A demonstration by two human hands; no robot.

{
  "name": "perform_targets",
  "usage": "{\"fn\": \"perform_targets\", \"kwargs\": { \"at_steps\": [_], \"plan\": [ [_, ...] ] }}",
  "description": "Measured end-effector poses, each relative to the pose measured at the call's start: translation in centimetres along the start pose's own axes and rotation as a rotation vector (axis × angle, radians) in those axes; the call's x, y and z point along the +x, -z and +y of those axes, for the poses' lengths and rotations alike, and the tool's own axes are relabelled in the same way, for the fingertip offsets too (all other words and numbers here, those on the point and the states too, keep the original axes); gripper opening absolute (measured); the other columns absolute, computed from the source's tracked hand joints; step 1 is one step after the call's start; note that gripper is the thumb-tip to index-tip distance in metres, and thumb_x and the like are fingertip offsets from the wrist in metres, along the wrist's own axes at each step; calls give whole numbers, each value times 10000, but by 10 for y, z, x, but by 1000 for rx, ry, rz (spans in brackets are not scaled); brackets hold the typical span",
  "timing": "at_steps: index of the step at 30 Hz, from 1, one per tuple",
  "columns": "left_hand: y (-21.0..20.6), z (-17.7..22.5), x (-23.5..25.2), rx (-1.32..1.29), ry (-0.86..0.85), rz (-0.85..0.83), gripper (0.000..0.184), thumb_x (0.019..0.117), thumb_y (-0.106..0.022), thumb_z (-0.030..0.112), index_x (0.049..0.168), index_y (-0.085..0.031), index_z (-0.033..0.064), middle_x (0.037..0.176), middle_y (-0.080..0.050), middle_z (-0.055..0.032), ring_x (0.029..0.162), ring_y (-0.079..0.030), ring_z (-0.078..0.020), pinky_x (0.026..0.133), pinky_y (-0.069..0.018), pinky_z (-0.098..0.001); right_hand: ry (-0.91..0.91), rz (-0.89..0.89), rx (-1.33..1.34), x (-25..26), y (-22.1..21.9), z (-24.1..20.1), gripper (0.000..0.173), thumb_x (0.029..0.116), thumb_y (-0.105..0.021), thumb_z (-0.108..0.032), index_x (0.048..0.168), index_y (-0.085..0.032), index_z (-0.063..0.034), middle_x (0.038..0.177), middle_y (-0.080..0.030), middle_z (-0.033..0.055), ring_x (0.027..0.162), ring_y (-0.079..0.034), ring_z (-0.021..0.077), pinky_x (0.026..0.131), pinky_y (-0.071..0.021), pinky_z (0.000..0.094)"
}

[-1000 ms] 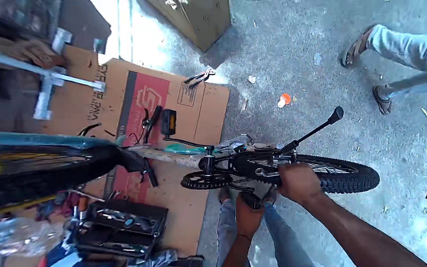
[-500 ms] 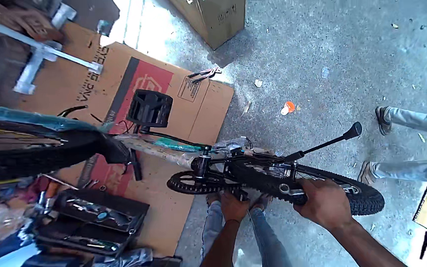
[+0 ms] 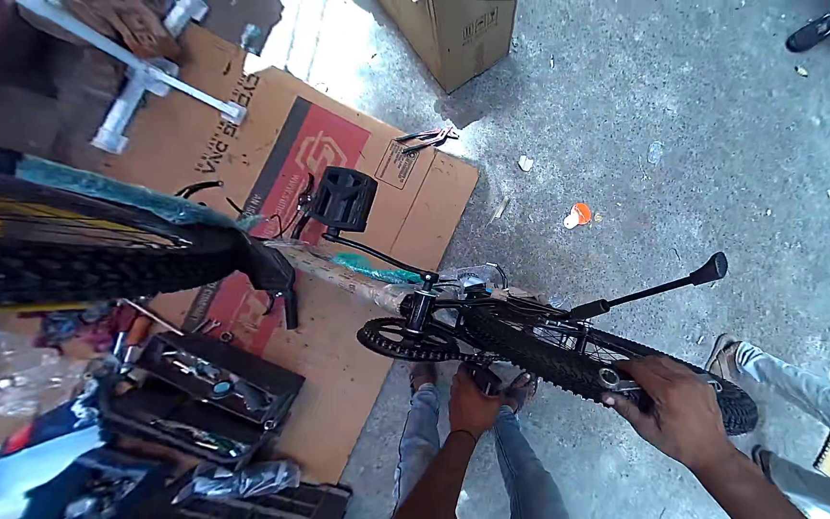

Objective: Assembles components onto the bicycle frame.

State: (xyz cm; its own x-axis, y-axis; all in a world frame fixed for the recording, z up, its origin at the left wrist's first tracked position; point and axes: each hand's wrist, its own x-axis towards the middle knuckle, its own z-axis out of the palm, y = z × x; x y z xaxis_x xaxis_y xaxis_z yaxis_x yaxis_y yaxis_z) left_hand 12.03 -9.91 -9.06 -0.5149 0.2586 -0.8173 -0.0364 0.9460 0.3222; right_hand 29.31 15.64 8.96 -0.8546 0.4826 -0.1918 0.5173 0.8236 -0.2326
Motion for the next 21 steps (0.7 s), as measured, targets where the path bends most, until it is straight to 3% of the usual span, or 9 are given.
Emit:
{"fn": "perform_targets", "kwargs": {
  "at_steps": [2, 5, 9, 12, 14, 17, 19, 21],
  "plan": [
    [3, -1, -9, -68, -50, -30, 1145, 607, -867, 445, 1527, -344, 8, 1421, -535, -216, 1282, -567, -335, 1060, -494, -503, 16, 29, -18, -1, -3, -3, 660, 983, -372, -721, 1140, -784, -229, 1056, -768, -17, 1017, -686, 223, 844, -545, 456],
    [14, 5, -25, -127, -99, -81, 1126, 624, -859, 451, 1524, -344, 11, 1403, -546, -204, 1273, -573, -302, 1074, -488, -469, 77, 151, -36, 6, -6, -10, 488, 1032, -387, -509, 1152, -776, -241, 1151, -750, -5, 981, -673, 243, 820, -531, 450],
    [28, 5, -51, -192, -153, -119, 1074, 623, -854, 424, 1497, -371, 26, 1347, -581, -169, 1217, -602, -261, 1042, -510, -443, 187, 326, 36, 4, -10, -30, 354, 1069, -439, -399, 1111, -747, -230, 1109, -747, 16, 874, -662, 205, 743, -516, 393],
    [45, 9, -66, -206, -175, -136, 1046, 610, -853, 410, 1476, -392, 47, 1305, -602, -138, 1180, -618, -222, 1020, -526, -415, 230, 322, 103, 12, -11, -70, 226, 1027, -575, -338, 1093, -753, -214, 1064, -763, 0, 880, -720, 149, 713, -580, 334],
    [57, 11, -75, -188, -179, -173, 1073, 610, -848, 440, 1490, -371, 52, 1305, -601, -126, 1172, -621, -205, 1011, -530, -409, 187, 176, 28, 22, -15, -101, 210, 998, -605, -331, 1090, -762, -225, 1073, -760, -16, 778, -710, 146, 615, -556, 342],
    [80, 10, -89, -204, -192, -220, 1105, 612, -858, 436, 1511, -338, 57, 1301, -601, -116, 1152, -630, -186, 994, -543, -400, 109, -91, -84, 50, -26, -137, 244, 870, -714, -283, 1085, -745, -173, 1113, -716, 58, 648, -676, 228, 518, -550, 424],
    [100, 11, -100, -202, -197, -235, 1105, 631, -856, 423, 1526, -314, 69, 1316, -598, -103, 1154, -633, -170, 997, -543, -393, 109, -142, -113, 66, -32, -150, 337, 775, -799, -263, 1094, -738, -174, 1088, -690, 84, 635, -652, 244, 519, -536, 438],
    [119, 12, -108, -189, -202, -227, 1113, 631, -855, 406, 1531, -296, 65, 1322, -593, -100, 1148, -631, -168, 992, -541, -394, 199, -93, -171, 73, -43, -153, 348, 784, -806, -254, 1114, -735, -174, 1078, -680, 90, 697, -640, 244, 567, -511, 421]
  ]
}}
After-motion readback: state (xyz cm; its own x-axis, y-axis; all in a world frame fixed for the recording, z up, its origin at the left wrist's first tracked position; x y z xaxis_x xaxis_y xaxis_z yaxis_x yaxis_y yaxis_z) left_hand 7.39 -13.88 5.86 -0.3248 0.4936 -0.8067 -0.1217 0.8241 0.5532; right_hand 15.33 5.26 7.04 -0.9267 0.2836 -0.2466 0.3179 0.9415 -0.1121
